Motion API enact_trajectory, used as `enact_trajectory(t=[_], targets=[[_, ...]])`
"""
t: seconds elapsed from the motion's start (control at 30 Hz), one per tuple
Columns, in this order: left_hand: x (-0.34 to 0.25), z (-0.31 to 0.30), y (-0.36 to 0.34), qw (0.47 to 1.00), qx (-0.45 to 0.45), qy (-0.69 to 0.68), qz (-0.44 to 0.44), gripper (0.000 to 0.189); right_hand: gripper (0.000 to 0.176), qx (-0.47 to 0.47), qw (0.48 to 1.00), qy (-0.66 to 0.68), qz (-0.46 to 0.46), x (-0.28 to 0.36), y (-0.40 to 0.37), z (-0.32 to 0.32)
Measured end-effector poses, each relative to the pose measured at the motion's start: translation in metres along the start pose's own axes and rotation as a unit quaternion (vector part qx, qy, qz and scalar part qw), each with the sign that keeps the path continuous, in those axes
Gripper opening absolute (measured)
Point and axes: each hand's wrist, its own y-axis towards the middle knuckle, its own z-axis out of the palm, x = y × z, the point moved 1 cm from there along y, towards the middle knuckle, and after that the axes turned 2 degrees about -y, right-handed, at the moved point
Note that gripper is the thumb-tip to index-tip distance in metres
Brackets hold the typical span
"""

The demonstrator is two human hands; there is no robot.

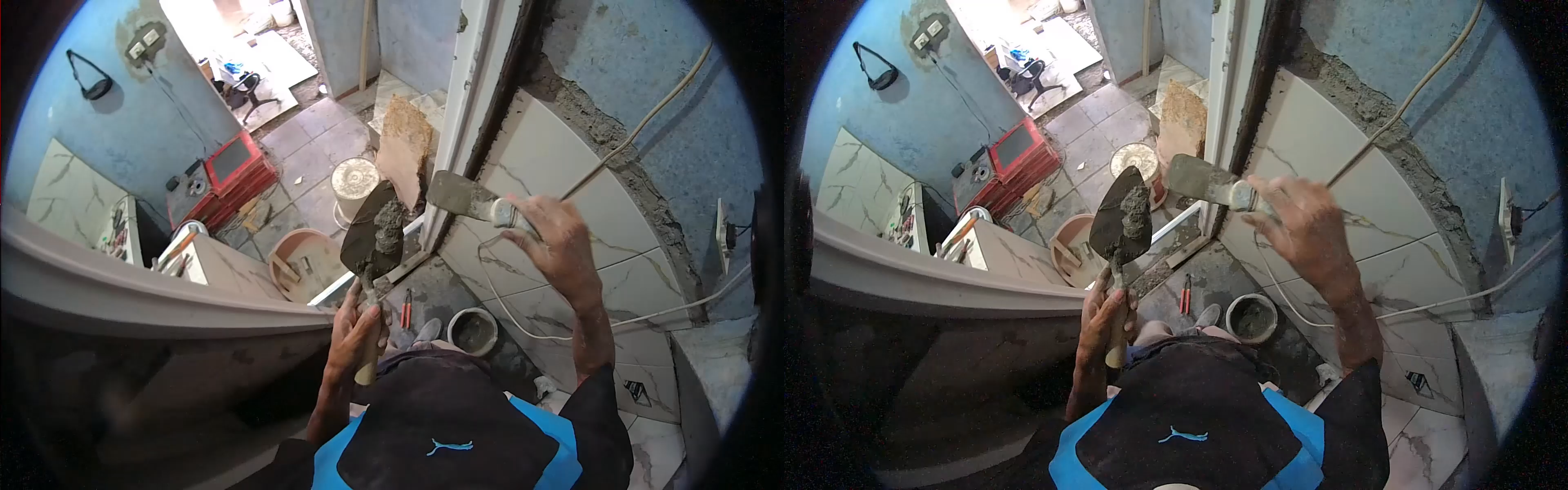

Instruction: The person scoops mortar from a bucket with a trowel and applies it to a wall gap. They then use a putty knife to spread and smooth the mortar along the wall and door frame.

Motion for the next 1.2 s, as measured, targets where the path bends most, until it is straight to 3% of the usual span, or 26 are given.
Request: enact_trajectory(t=[0.03, 0.07, 0.1, 0.13, 0.27, 0.33, 0.47, 0.53, 0.7, 0.87, 0.97, 1.1, 1.17, 1.2], targets=[[0.005, 0.007, 0.009, 1.000, 0.002, 0.000, -0.003, 0.068, 0.035, 0.001, 1.000, -0.001, 0.003, -0.006, -0.001, 0.004], [0.008, 0.015, 0.018, 0.999, -0.010, 0.042, 0.012, 0.068, 0.034, 0.052, 0.983, 0.156, 0.082, -0.013, -0.004, 0.012], [0.011, 0.021, 0.025, 0.996, -0.023, 0.083, 0.026, 0.067, 0.035, 0.103, 0.932, 0.309, 0.158, -0.019, -0.005, 0.018], [0.016, 0.024, 0.032, 0.996, -0.026, 0.078, 0.030, 0.068, 0.036, 0.143, 0.892, 0.381, 0.195, -0.021, -0.006, 0.021], [0.022, 0.035, 0.050, 0.991, -0.051, 0.117, 0.030, 0.070, 0.037, 0.244, 0.830, 0.454, 0.216, -0.034, 0.000, 0.028], [0.026, 0.031, 0.062, 0.990, -0.038, 0.136, 0.024, 0.071, 0.037, 0.268, 0.747, 0.525, 0.309, -0.031, 0.005, 0.024], [0.025, 0.037, 0.083, 0.991, -0.025, 0.134, 0.018, 0.072, 0.036, 0.232, 0.771, 0.468, 0.363, -0.028, 0.009, 0.041], [0.022, 0.036, 0.094, 0.990, -0.022, 0.137, 0.020, 0.073, 0.035, 0.200, 0.832, 0.386, 0.345, -0.015, 0.014, 0.044], [0.020, 0.025, 0.120, 0.972, 0.000, 0.226, 0.061, 0.075, 0.030, 0.145, 0.864, 0.346, 0.335, 0.012, 0.026, 0.067], [0.022, 0.020, 0.138, 0.941, 0.010, 0.326, 0.086, 0.079, 0.027, 0.019, 0.944, 0.209, 0.256, 0.036, 0.037, 0.093], [0.026, 0.015, 0.147, 0.921, 0.014, 0.373, 0.112, 0.080, 0.028, 0.024, 0.948, 0.187, 0.255, 0.040, 0.042, 0.106], [0.020, 0.009, 0.156, 0.915, 0.033, 0.393, 0.086, 0.077, 0.033, 0.085, 0.937, 0.233, 0.245, 0.020, 0.050, 0.100], [0.020, 0.004, 0.159, 0.932, 0.037, 0.356, 0.055, 0.076, 0.035, 0.210, 0.795, 0.400, 0.405, 0.011, 0.055, 0.086], [0.023, 0.001, 0.163, 0.948, 0.037, 0.316, 0.023, 0.075, 0.037, 0.198, 0.783, 0.475, 0.351, -0.004, 0.043, 0.099]])
